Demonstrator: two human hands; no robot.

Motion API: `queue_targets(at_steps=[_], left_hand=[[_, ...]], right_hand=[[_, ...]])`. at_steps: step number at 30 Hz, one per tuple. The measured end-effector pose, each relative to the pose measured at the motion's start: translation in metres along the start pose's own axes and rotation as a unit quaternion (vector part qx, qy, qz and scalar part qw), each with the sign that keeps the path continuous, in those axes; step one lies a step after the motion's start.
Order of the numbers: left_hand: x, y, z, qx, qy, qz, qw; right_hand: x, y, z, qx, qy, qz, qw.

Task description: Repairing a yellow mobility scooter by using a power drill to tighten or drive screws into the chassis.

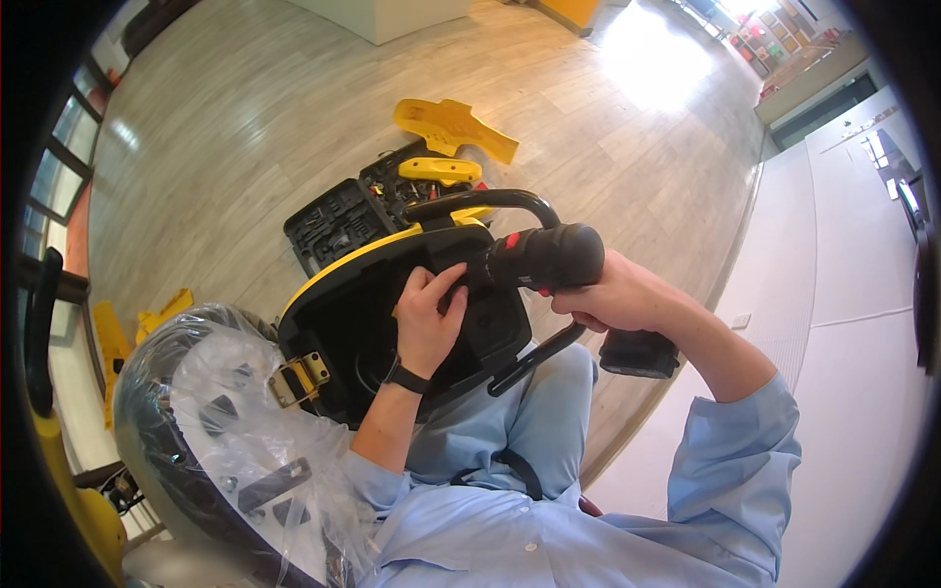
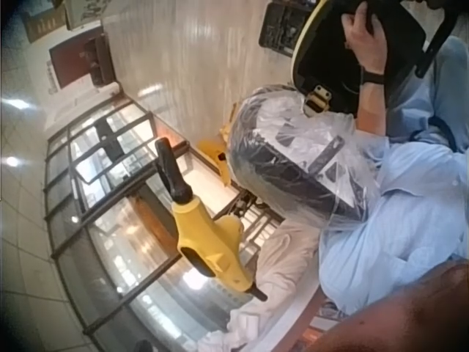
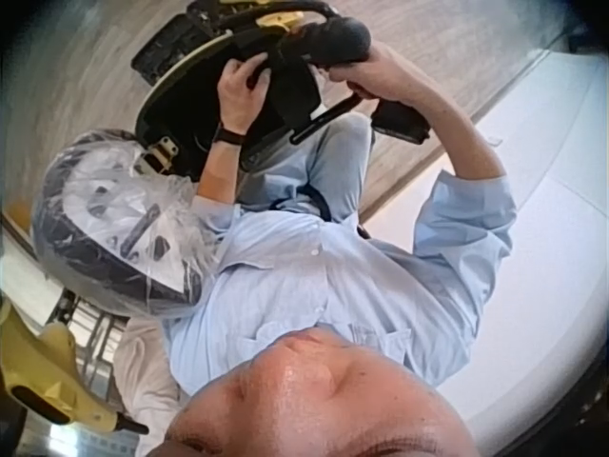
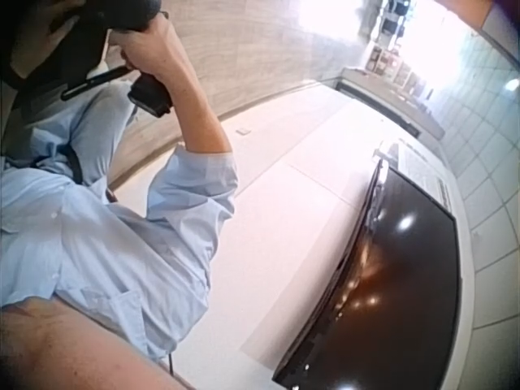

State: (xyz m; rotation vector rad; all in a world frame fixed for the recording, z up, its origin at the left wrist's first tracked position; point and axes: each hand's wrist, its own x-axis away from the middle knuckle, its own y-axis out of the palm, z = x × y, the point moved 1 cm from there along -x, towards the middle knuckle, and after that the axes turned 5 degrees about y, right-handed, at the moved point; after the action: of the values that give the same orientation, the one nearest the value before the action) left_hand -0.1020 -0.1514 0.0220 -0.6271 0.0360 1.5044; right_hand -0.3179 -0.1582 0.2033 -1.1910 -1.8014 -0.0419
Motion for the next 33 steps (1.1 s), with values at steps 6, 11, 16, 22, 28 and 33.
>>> queue_targets(at_steps=[6,11,16,22,28,33], left_hand=[[0.000,0.000,0.001,0.004,-0.006,0.000,1.000],[0.000,0.000,-0.001,0.007,-0.012,-0.003,1.000],[-0.001,0.001,0.001,0.005,-0.012,-0.006,1.000],[-0.002,0.000,0.003,0.009,-0.017,-0.005,1.000],[-0.002,0.001,0.001,0.007,-0.012,-0.004,1.000],[-0.002,0.000,0.004,0.009,-0.006,-0.003,1.000]], right_hand=[[0.002,-0.001,-0.002,0.001,0.007,-0.006,1.000],[0.000,0.000,0.000,0.009,0.016,-0.014,1.000],[0.000,0.001,0.004,-0.005,-0.003,-0.012,1.000],[0.000,0.005,0.006,-0.038,-0.017,-0.019,0.999],[0.000,0.008,0.006,-0.049,0.000,-0.021,0.999],[-0.002,0.008,0.012,-0.066,0.002,-0.025,0.998]])
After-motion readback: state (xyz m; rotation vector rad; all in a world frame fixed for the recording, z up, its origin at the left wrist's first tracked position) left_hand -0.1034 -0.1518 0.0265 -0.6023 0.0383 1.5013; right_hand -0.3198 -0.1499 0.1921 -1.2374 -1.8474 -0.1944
